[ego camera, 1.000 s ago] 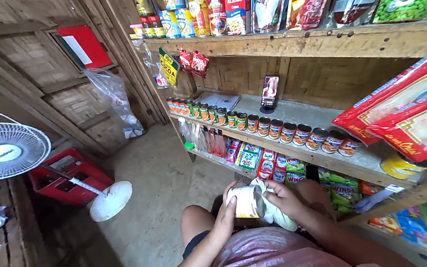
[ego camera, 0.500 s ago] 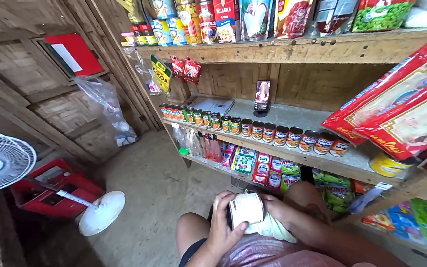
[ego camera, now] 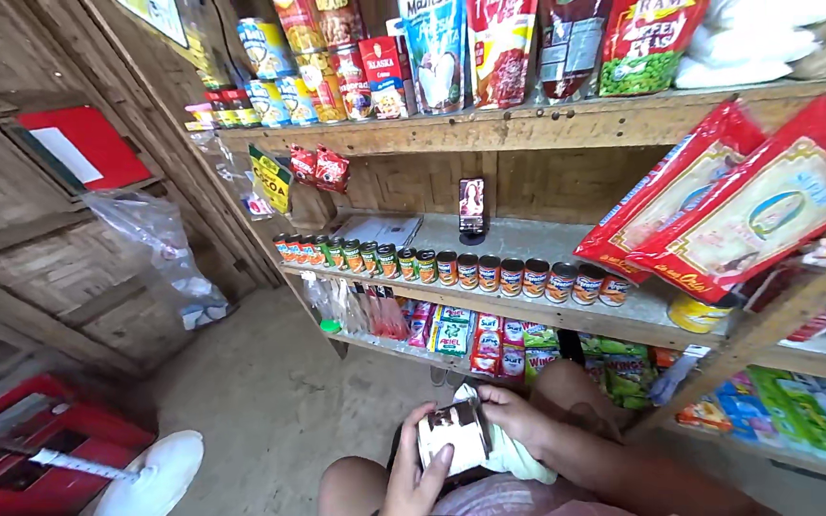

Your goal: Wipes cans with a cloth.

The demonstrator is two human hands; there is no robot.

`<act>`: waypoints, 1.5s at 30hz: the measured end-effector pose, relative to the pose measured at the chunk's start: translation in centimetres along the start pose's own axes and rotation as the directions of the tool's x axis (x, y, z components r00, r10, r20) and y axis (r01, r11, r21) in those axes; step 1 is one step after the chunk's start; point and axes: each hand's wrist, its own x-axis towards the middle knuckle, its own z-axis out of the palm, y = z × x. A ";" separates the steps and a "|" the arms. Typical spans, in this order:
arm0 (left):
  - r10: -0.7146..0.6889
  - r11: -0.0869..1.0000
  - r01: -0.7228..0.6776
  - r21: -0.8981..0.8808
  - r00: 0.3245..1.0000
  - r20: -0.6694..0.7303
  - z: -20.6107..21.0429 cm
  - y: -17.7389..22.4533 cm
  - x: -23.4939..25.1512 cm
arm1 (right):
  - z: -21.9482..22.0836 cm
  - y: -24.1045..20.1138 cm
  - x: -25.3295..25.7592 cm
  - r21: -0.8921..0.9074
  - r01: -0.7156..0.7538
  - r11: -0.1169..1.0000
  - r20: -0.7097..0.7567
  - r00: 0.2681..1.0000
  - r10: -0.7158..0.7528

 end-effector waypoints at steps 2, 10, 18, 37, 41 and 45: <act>0.256 0.951 -0.255 0.177 0.967 0.016 -0.5 -0.7 0.7 | 0.5 -0.4 -0.5 0.011 -0.067 0.998 -0.021 0.998 0.067; 0.296 0.926 -0.312 0.215 0.950 0.103 -0.2 -0.2 1.6 | 0.3 -1.7 -0.8 0.058 -0.097 0.994 -0.141 0.985 0.104; -0.250 0.951 0.290 -0.107 0.925 0.286 -1.0 -0.7 0.4 | -1.6 -0.8 0.4 -0.035 -0.017 0.999 -0.034 0.999 0.016; -0.515 0.637 0.407 -0.654 0.857 0.032 2.6 0.2 2.8 | 1.0 1.9 0.1 -0.559 0.767 0.315 0.192 0.490 -0.850; -0.492 0.570 0.428 -0.702 0.861 0.125 4.7 -1.2 0.7 | 1.0 0.0 0.0 -0.592 0.797 0.115 0.509 0.481 -0.714; -0.561 0.473 0.454 -0.755 0.816 0.140 6.1 -0.8 0.4 | 1.2 0.0 1.2 -0.667 0.678 0.308 0.394 0.673 -0.626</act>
